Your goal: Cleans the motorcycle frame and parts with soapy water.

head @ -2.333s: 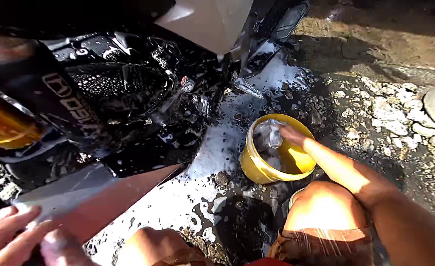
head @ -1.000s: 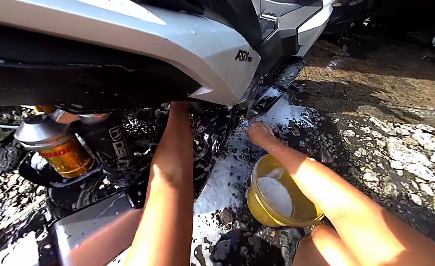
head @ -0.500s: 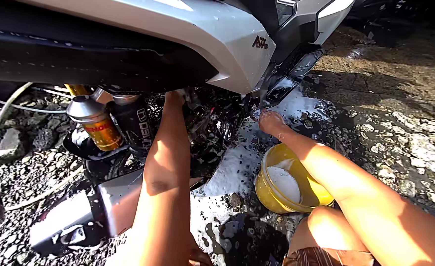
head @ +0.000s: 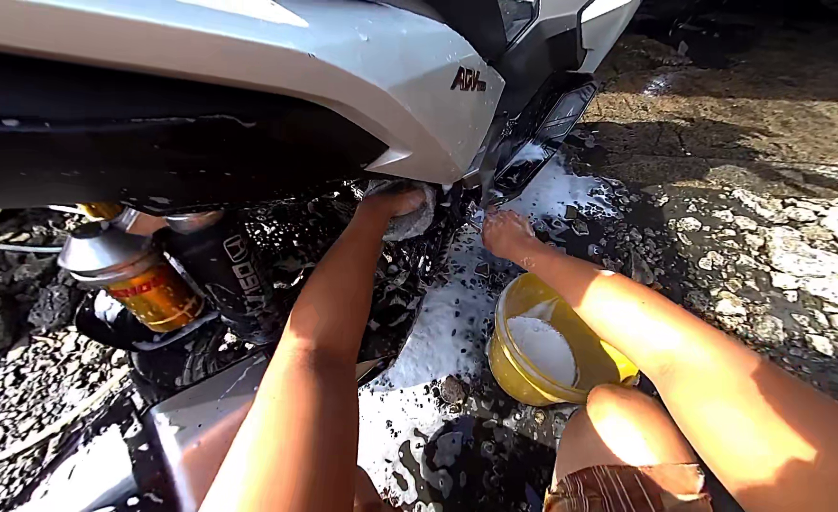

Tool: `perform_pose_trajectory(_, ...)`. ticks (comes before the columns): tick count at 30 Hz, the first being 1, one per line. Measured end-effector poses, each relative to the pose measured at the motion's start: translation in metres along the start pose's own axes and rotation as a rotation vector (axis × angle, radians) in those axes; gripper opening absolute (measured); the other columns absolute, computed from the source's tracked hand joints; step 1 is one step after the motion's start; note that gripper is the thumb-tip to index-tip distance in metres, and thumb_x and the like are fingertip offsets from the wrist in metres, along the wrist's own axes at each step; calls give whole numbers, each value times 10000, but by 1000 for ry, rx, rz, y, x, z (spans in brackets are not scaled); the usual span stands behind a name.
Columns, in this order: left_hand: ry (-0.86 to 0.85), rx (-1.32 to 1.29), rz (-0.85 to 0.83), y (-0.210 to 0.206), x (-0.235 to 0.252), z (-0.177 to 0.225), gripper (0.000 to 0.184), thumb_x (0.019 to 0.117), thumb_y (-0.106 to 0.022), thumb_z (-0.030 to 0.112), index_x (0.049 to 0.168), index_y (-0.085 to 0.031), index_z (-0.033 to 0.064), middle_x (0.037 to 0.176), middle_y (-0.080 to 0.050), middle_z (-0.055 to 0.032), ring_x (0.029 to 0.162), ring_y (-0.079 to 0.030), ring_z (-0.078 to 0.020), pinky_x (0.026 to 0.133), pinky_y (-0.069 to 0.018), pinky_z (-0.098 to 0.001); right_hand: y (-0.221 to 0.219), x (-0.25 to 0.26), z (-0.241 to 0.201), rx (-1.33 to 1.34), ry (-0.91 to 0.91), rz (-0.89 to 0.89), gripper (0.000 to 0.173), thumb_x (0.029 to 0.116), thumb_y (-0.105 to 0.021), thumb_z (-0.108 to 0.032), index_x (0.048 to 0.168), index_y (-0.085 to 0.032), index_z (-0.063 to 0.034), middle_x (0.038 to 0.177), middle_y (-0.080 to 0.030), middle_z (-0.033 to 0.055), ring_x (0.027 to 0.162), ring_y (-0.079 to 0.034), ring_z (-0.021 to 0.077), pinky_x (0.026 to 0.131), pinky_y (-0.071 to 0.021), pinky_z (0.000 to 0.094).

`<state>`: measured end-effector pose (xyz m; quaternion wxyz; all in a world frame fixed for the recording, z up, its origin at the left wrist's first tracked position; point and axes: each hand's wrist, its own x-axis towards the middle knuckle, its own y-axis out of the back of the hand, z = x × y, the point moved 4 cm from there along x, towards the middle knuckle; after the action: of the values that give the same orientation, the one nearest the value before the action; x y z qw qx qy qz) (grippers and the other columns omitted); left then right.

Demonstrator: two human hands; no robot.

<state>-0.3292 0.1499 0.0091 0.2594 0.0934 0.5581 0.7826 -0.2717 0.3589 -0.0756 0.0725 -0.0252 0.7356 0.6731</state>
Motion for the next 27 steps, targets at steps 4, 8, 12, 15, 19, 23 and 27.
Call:
perform_pose_trajectory(4, -19, -8, 66, 7, 10, 10, 472, 1052, -517, 368, 1378, -604, 37, 1430, -581, -211, 1392, -502, -332, 1160, -354, -580, -2, -2, 2, 1, -21, 5, 464, 953, -650, -234, 1308, -544, 46, 1223, -639, 283, 1084, -654, 472, 820, -535, 650)
perform_pose_trajectory(8, 2, -52, 18, -7, 12, -3, 520, 1098, -396, 380, 1369, -603, -12, 1443, -567, -243, 1404, -488, -372, 1172, -331, -600, -2, 1, -1, 11, -17, -4, 479, 951, -655, -202, 1335, -534, 58, 1264, -616, 295, 1102, -643, 481, 827, -531, 659)
perform_pose_trajectory(12, 78, 92, 98, -20, 22, -9, 589, 1000, -565, 444, 1324, -602, -46, 1390, -573, -286, 1360, -502, -437, 1111, -368, -665, -3, -5, 0, 7, -12, -5, 476, 939, -666, -184, 1331, -538, 54, 1252, -627, 286, 1103, -649, 467, 832, -539, 642)
perform_pose_trajectory(15, 55, 22, 116, -20, 13, -23, 659, 990, -612, 427, 1445, -495, -35, 1486, -491, -284, 1432, -427, -419, 1178, -315, -612, 0, -7, -2, 34, -15, -17, 495, 938, -668, -182, 1347, -518, 54, 1261, -619, 291, 1129, -637, 473, 863, -527, 647)
perform_pose_trajectory(19, 88, 95, -13, -21, 20, -8, 627, 1077, -395, 488, 1362, -598, -33, 1455, -543, -267, 1420, -452, -419, 1166, -312, -643, 1, -7, -1, 14, -33, -40, 514, 924, -658, -178, 1353, -496, 56, 1261, -620, 290, 1132, -642, 464, 856, -531, 641)
perform_pose_trajectory(23, 108, 52, 153, -25, 9, -18, 535, 1055, -485, 400, 1357, -586, -31, 1406, -566, -283, 1381, -483, -432, 1145, -342, -638, 3, -7, -5, 12, -21, -51, 497, 917, -659, -158, 1339, -516, 61, 1277, -609, 291, 1147, -632, 463, 855, -529, 643)
perform_pose_trajectory(27, 48, 32, 270, -33, -30, -21, 581, 1028, -544, 273, 1467, -431, -92, 1437, -514, -335, 1380, -485, -460, 1152, -355, -616, 6, -7, -3, 48, -28, -37, 492, 925, -647, -157, 1343, -502, 59, 1230, -629, 296, 1128, -640, 472, 853, -526, 646)
